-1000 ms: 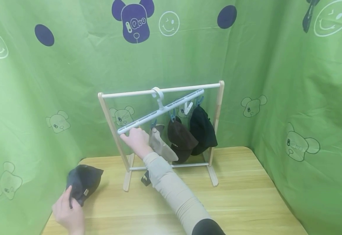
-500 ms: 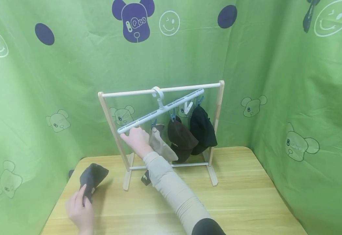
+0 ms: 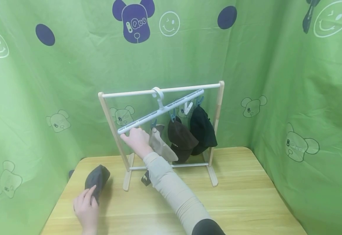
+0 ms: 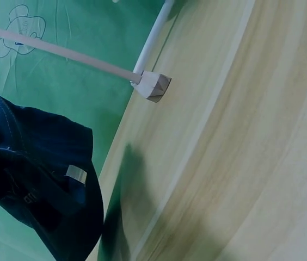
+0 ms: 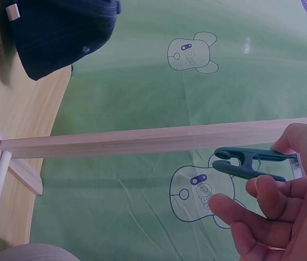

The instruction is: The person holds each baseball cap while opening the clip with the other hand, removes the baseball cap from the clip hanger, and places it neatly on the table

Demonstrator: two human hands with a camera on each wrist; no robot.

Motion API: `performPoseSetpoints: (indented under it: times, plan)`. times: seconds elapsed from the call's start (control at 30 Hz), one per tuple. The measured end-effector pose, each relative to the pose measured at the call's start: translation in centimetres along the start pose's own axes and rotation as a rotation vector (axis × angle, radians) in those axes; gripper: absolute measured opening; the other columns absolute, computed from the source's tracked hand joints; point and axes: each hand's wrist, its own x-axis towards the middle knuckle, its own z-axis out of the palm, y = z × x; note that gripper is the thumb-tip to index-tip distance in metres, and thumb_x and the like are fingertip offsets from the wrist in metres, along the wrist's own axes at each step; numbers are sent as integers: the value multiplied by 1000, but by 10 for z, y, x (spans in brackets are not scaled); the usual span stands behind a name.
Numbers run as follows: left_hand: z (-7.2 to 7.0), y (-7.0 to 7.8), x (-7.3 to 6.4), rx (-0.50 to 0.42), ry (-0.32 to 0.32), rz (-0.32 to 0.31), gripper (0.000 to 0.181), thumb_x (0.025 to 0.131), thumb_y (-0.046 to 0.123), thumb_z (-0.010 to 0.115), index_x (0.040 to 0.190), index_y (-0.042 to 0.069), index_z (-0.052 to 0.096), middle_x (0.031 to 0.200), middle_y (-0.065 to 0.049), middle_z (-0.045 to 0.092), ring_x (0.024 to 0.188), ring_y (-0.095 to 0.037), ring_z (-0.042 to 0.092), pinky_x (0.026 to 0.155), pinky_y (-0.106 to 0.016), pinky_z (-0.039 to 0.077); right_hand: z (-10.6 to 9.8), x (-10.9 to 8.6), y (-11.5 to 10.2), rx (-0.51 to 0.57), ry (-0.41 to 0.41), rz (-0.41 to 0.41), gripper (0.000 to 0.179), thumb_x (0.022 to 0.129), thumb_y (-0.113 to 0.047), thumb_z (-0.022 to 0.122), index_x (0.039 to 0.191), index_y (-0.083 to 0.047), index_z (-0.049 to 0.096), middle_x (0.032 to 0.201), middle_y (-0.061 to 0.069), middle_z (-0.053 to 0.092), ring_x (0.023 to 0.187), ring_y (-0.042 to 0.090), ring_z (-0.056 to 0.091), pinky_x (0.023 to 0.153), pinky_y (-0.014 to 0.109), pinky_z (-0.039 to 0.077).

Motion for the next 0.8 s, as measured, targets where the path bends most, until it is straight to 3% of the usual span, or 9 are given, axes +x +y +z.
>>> performPoseSetpoints:
  times: [0.17, 0.33, 0.67, 0.8]
  plan:
    - [1, -4, -5, 6, -27, -25, 36, 70, -18, 58, 94, 3, 75, 90, -21, 67, 85, -41, 52, 86, -32, 37, 1, -1, 0, 13, -10, 5, 47, 90, -53, 49, 58, -18, 48, 45, -6, 41, 39, 8, 33, 36, 23, 27]
    - [0, -8, -8, 5, -27, -60, 36, 70, -18, 58, 93, 3, 75, 90, -20, 66, 84, -40, 51, 81, -41, 39, 1, 0, 0, 0, 6, 1, 46, 90, -52, 50, 58, -18, 49, 45, -6, 42, 39, 9, 34, 36, 23, 27]
    - [-8, -21, -16, 62, -107, -187, 31, 72, -13, 55, 96, -2, 70, 93, -22, 65, 86, -41, 50, 81, -42, 36, 2, 0, 1, -19, 1, 9, 47, 90, -55, 49, 59, -19, 50, 47, -6, 43, 40, 9, 35, 37, 24, 28]
    - [-11, -23, -17, 60, -90, -253, 31, 71, -12, 53, 96, -2, 68, 93, -23, 65, 89, -43, 51, 83, -45, 36, 2, 0, 0, -8, -1, 9, 47, 90, -54, 48, 60, -19, 50, 47, -6, 44, 40, 9, 35, 37, 23, 28]
